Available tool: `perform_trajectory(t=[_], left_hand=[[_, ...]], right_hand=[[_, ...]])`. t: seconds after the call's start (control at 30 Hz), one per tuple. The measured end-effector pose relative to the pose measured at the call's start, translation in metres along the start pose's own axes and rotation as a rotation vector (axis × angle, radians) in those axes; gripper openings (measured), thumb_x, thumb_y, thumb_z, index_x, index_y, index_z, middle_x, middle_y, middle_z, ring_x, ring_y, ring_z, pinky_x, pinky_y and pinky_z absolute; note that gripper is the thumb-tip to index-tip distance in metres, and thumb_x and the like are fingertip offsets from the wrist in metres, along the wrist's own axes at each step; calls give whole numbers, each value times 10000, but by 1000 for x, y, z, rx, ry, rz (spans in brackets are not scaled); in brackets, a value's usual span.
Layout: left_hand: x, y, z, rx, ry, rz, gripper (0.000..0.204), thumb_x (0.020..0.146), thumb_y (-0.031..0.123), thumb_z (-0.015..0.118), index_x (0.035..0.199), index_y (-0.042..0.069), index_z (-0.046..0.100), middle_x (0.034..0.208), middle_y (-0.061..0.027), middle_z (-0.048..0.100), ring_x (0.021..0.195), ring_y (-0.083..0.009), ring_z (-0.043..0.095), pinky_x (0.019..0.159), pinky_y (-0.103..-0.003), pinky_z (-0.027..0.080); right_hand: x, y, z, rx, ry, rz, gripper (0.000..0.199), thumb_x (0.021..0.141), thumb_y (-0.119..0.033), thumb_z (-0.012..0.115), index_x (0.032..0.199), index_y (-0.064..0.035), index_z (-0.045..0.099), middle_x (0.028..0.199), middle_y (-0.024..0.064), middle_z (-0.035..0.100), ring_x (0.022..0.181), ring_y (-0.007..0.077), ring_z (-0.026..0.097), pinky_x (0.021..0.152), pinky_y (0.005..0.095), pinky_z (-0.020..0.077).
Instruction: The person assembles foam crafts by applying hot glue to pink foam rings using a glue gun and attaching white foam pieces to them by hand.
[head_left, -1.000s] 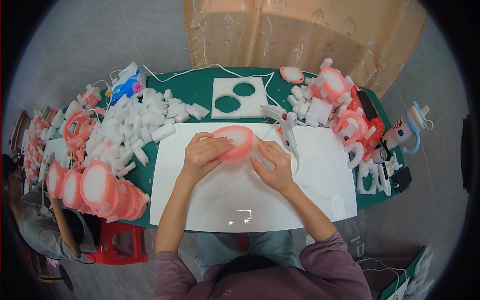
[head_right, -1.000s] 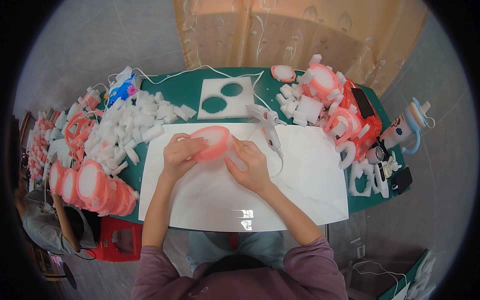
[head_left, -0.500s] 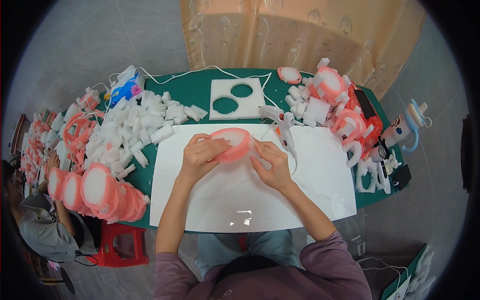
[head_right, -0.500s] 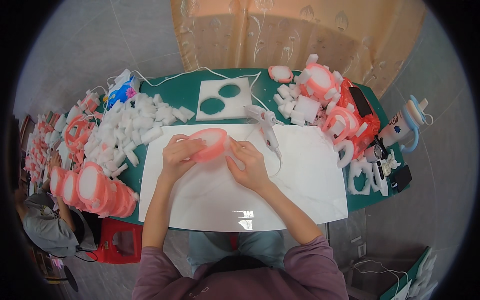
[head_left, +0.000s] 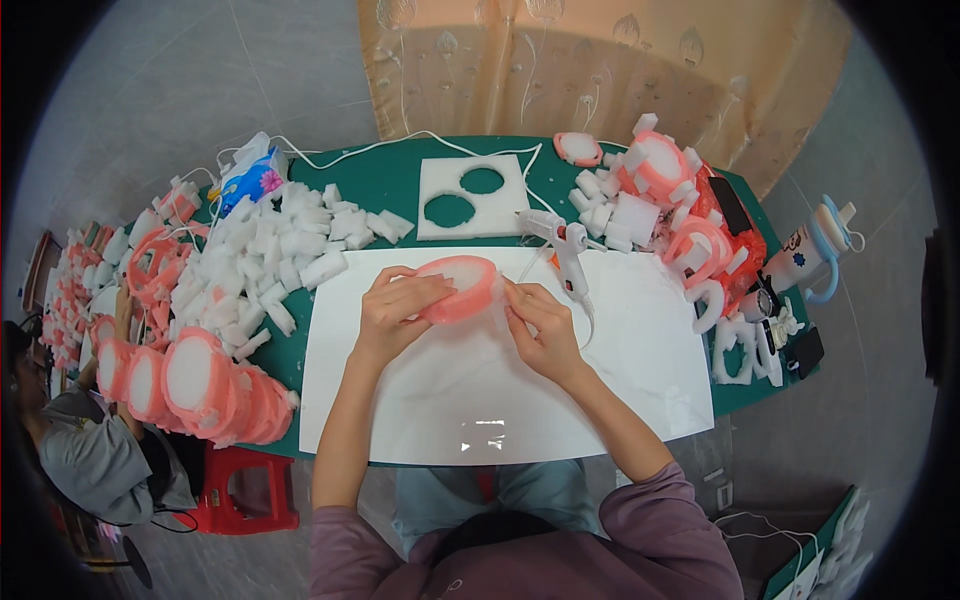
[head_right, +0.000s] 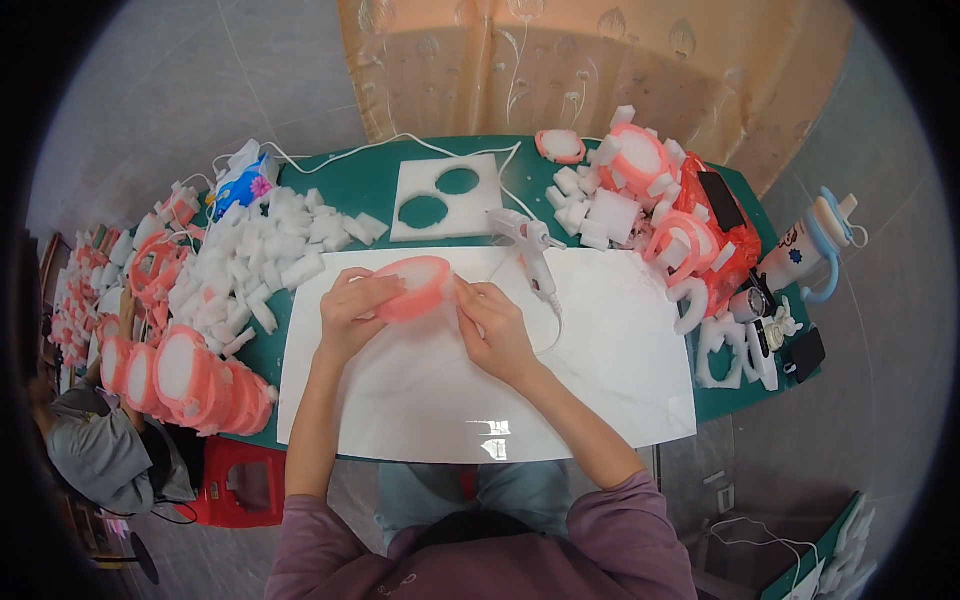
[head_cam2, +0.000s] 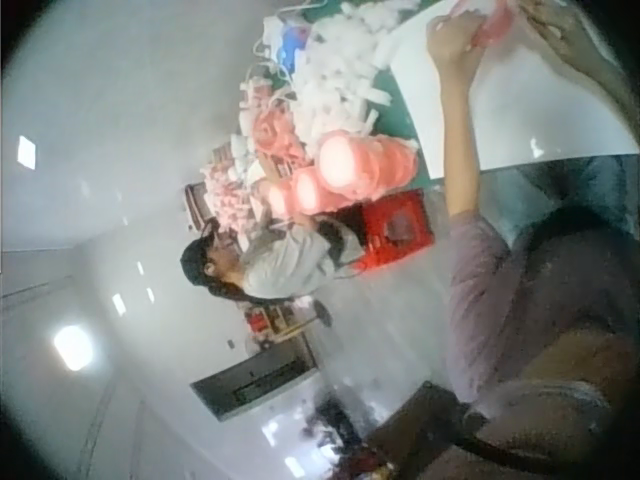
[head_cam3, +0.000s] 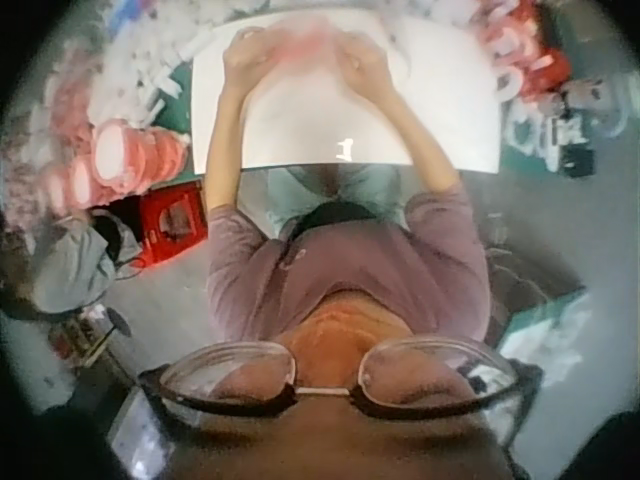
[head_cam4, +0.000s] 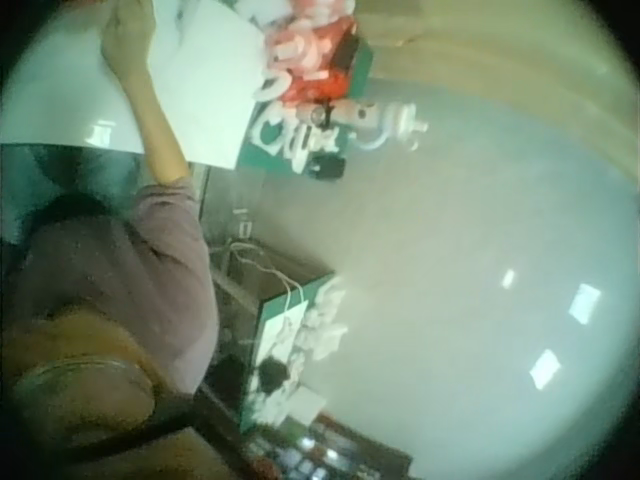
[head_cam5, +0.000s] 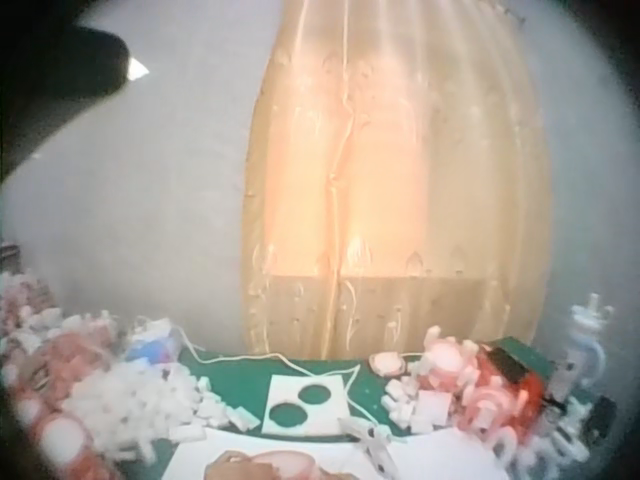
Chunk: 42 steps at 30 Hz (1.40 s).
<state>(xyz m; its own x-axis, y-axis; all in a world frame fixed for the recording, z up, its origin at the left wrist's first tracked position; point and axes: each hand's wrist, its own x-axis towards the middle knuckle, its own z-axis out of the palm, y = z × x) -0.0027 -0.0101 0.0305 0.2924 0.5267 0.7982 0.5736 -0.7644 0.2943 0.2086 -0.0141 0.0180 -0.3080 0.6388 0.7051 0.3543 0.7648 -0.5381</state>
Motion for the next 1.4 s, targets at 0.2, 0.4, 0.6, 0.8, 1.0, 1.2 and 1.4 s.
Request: perform_trajectory(t=[0.2,0.4,0.6,0.8,1.0,1.2,1.4], left_hand=[[-1,-3,1,-5,-5,21,315,547,-18,664,847,77,661,847,-27,661,750,-156,619,756,-302,441],[-2,-3,-1,10,-26,28,311,555,-9,666,852,85,656,847,-21,660,750,-154,618,757,-304,441],[0,-3,-2,34,-38,38,338,559,5,677,885,89,641,866,-24,653,740,-154,606,783,-319,431],[-3,-11,-5,58,-66,-38,338,603,52,696,931,94,624,873,-29,647,770,-153,599,858,-342,380],[-7,-22,-10,100,-51,-276,348,635,125,702,968,79,613,908,-47,640,829,-178,579,902,-358,329],[-9,-31,-15,125,1,-372,431,590,152,724,996,64,609,938,-89,627,896,-259,537,857,-358,384],[-10,-29,-15,25,-36,-437,460,587,137,723,1022,55,599,933,-108,618,897,-259,537,822,-337,400]], right_hand=[[1,-2,0,-44,-31,5,351,706,85,525,1056,102,524,789,154,597,821,296,565,687,309,453],[1,0,0,-48,-38,-28,364,717,76,499,1081,99,498,793,163,576,805,302,546,668,335,447],[3,2,2,-57,1,20,310,725,39,546,1032,84,548,826,161,610,774,270,576,661,312,465],[6,14,-2,-78,185,75,207,733,-5,591,937,19,614,757,123,623,620,181,569,565,261,443],[-5,58,-21,-138,573,459,177,721,-38,559,562,9,496,544,65,496,473,140,452,452,268,352],[-1,98,-28,-37,756,459,97,717,-92,551,766,-11,529,706,57,537,494,125,446,469,253,362],[2,86,-20,-203,212,691,460,713,-259,612,1080,-15,481,842,164,609,705,277,613,684,358,466]])
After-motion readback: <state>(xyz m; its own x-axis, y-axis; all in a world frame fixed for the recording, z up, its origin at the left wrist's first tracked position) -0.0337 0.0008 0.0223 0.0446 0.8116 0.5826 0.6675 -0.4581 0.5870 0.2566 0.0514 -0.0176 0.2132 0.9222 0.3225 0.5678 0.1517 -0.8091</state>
